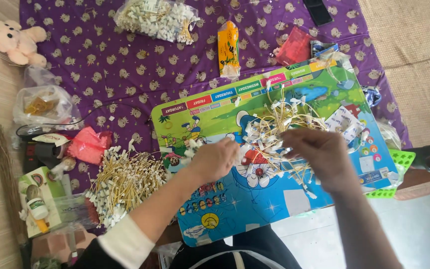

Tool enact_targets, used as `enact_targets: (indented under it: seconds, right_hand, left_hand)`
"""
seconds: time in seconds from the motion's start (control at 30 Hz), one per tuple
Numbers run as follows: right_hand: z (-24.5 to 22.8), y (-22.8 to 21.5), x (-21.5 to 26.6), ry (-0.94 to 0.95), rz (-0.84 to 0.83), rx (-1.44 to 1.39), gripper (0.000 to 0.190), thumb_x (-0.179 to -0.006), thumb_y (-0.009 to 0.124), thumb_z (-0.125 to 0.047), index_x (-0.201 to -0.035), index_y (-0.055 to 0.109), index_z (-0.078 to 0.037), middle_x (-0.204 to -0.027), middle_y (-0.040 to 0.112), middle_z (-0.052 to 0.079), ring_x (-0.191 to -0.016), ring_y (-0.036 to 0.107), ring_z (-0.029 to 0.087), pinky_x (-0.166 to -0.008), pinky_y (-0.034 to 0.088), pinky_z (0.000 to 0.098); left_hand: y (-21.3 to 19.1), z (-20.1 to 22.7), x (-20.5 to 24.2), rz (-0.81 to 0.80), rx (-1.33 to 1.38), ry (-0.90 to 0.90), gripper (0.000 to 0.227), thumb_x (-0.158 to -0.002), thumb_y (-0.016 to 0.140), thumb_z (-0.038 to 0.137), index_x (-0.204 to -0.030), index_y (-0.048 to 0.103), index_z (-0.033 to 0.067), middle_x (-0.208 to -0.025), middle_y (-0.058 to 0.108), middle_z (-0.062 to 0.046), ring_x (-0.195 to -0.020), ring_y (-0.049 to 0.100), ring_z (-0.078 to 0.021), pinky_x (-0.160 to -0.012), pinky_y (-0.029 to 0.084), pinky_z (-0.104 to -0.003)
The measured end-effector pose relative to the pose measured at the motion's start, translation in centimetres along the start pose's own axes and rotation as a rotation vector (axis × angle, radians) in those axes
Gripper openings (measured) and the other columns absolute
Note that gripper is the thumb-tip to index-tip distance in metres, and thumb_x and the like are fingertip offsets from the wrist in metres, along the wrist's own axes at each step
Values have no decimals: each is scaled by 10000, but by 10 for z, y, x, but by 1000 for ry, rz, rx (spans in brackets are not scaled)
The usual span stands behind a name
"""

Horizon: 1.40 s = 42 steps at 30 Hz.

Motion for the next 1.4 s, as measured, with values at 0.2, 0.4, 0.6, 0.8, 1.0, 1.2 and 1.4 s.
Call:
enact_targets:
  seconds: [0.2, 0.4, 0.6, 0.8, 1.0, 1.2, 1.4]
  right_hand:
    - [10, 67, 28, 134, -68, -265, 270, -853, 713, -133, -965, 736, 112, -694, 690, 250, -598, 663, 270, -590, 608, 407]
    - [15, 75, 46, 234, -35, -412, 278, -846, 710, -124, -961, 733, 129, -612, 578, 172, -585, 545, 201, -542, 611, 416]
    - [23, 79, 59, 271, 4, -432, 249, -865, 683, -100, -931, 741, 133, -656, 610, 183, -620, 480, 154, -558, 594, 388]
    - [31, 83, 66, 361, -112, -467, 236, -886, 632, -100, -977, 733, 93, -741, 673, 194, -588, 586, 232, -584, 573, 378]
    - [12, 67, 62, 215, -108, -498, 341, -793, 709, -60, -1095, 562, -5, -834, 754, 201, -576, 641, 224, -603, 586, 373]
    - [31, 78, 69, 410, -138, -468, 258, -837, 674, -125, -948, 731, 102, -741, 703, 217, -475, 554, 220, -524, 570, 386]
    - [26, 77, 67, 352, -109, -413, 206, -826, 688, -75, -932, 734, 96, -750, 712, 217, -669, 672, 257, -525, 568, 349]
  left_hand:
    - [-110, 66, 50, 334, 842, -76, 134, -929, 561, 154, -938, 663, 68, -798, 650, -119, -695, 649, -214, -572, 497, -342]
    - [-138, 83, 73, 618, 769, -8, 156, -937, 597, 162, -995, 691, 51, -774, 651, -160, -669, 659, -289, -549, 486, -336]
    - [-124, 82, 79, 598, 872, 24, 114, -901, 661, 114, -983, 727, 70, -777, 670, -119, -681, 638, -192, -586, 487, -303]
    - [-109, 76, 75, 421, 910, -143, 130, -876, 654, 177, -967, 710, 103, -944, 675, -58, -833, 668, -204, -716, 556, -345]
    - [-129, 103, 81, 423, 619, 57, 177, -915, 629, 217, -1042, 670, 103, -1003, 716, -86, -927, 707, -249, -811, 549, -390]
    - [-136, 106, 89, 441, 506, 149, 185, -869, 649, 94, -1051, 633, 121, -980, 688, -82, -862, 681, -263, -728, 526, -375]
    - [-134, 112, 98, 412, 363, 194, 487, -703, 580, -81, -1165, 584, 73, -1112, 655, -128, -1035, 653, -306, -833, 538, -393]
Point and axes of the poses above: each hand's wrist, its own x-axis away from the middle knuckle, its own y-axis out of the palm, z = x × y, the point moved 10 cm from there along -x, towards the middle knuckle
